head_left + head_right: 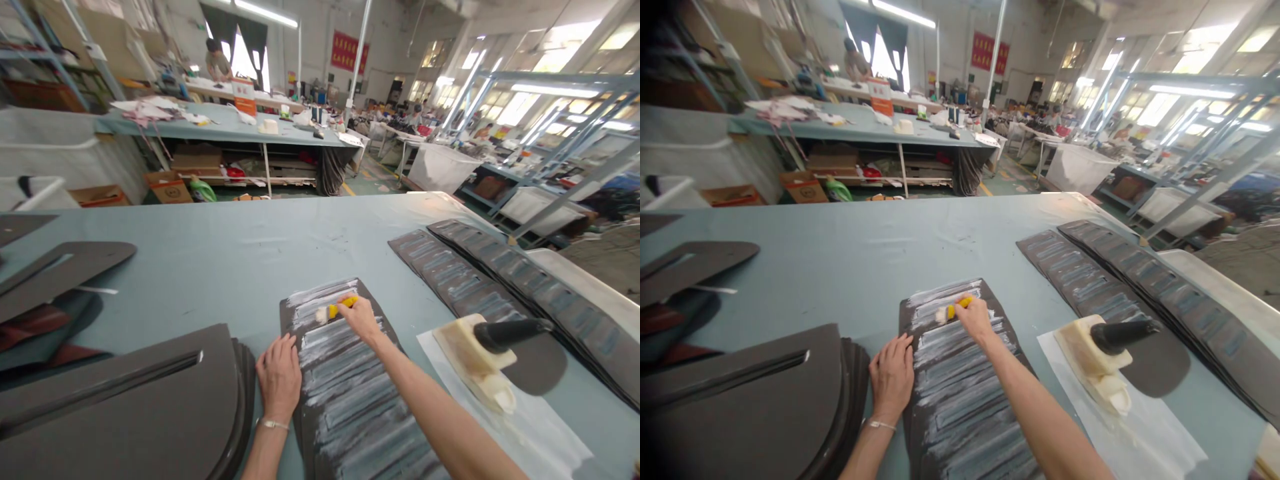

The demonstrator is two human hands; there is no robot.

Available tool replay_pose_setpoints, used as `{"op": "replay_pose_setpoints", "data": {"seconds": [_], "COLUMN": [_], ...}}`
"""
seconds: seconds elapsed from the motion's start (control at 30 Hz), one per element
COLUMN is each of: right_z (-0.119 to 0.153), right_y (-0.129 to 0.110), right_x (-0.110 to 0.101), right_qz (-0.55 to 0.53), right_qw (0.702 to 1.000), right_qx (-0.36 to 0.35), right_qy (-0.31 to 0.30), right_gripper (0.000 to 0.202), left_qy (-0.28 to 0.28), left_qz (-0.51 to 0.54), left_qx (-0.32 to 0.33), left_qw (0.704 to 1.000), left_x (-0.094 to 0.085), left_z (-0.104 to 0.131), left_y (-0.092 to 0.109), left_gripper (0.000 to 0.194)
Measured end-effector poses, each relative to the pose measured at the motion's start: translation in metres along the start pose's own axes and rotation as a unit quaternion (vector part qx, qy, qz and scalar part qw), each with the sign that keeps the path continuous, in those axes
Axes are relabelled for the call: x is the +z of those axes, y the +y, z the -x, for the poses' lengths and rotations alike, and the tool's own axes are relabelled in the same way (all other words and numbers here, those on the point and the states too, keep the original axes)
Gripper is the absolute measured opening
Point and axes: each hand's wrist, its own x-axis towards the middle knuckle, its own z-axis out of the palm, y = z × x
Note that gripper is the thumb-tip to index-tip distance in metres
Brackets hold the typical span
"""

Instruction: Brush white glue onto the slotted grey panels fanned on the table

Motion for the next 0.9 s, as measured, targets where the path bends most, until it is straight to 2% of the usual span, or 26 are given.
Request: {"op": "replay_pose_setpoints", "data": {"seconds": [0.13, 0.23, 0.33, 0.5, 0.53, 0.6, 0.67, 0.77, 0.83, 0.9], "right_z": [-0.020, -0.028, -0.022, 0.012, 0.017, 0.021, 0.014, -0.006, -0.018, -0.023], "right_y": [0.044, 0.051, 0.034, -0.008, -0.012, -0.007, 0.010, 0.042, 0.054, 0.058], "right_x": [-0.058, -0.085, -0.080, -0.026, -0.017, -0.011, -0.023, -0.061, -0.081, -0.089], "right_qz": [0.042, 0.054, 0.026, -0.048, -0.062, -0.086, -0.090, -0.020, 0.049, 0.075], "right_qw": [0.993, 0.991, 0.996, 0.997, 0.995, 0.993, 0.995, 0.998, 0.994, 0.993], "right_qx": [0.081, 0.102, 0.081, -0.052, -0.071, -0.063, -0.019, 0.036, 0.031, -0.001], "right_qy": [0.072, 0.065, 0.033, 0.000, -0.019, -0.054, -0.042, 0.041, 0.089, 0.089], "right_gripper": [0.023, 0.024, 0.025, 0.016, 0.014, 0.014, 0.017, 0.020, 0.020, 0.020], "left_qy": [0.004, 0.004, 0.005, 0.011, 0.012, 0.015, 0.017, 0.018, 0.019, 0.019], "left_qz": [-0.001, -0.002, -0.004, -0.002, -0.002, -0.002, 0.000, 0.002, -0.001, -0.006], "left_qx": [0.001, 0.000, 0.000, 0.004, 0.005, 0.008, 0.008, 0.007, 0.004, 0.003], "left_qw": [1.000, 1.000, 1.000, 1.000, 1.000, 1.000, 1.000, 1.000, 1.000, 1.000], "left_x": [-0.001, -0.001, -0.001, 0.001, 0.001, 0.002, 0.004, 0.005, 0.005, 0.005], "left_z": [-0.001, -0.001, 0.000, 0.000, 0.000, 0.000, 0.000, 0.001, 0.001, 0.001], "left_y": [0.001, 0.001, 0.001, 0.000, -0.001, -0.002, -0.003, -0.003, -0.003, -0.003], "left_gripper": [0.029, 0.029, 0.029, 0.028, 0.028, 0.028, 0.029, 0.029, 0.028, 0.028]}}
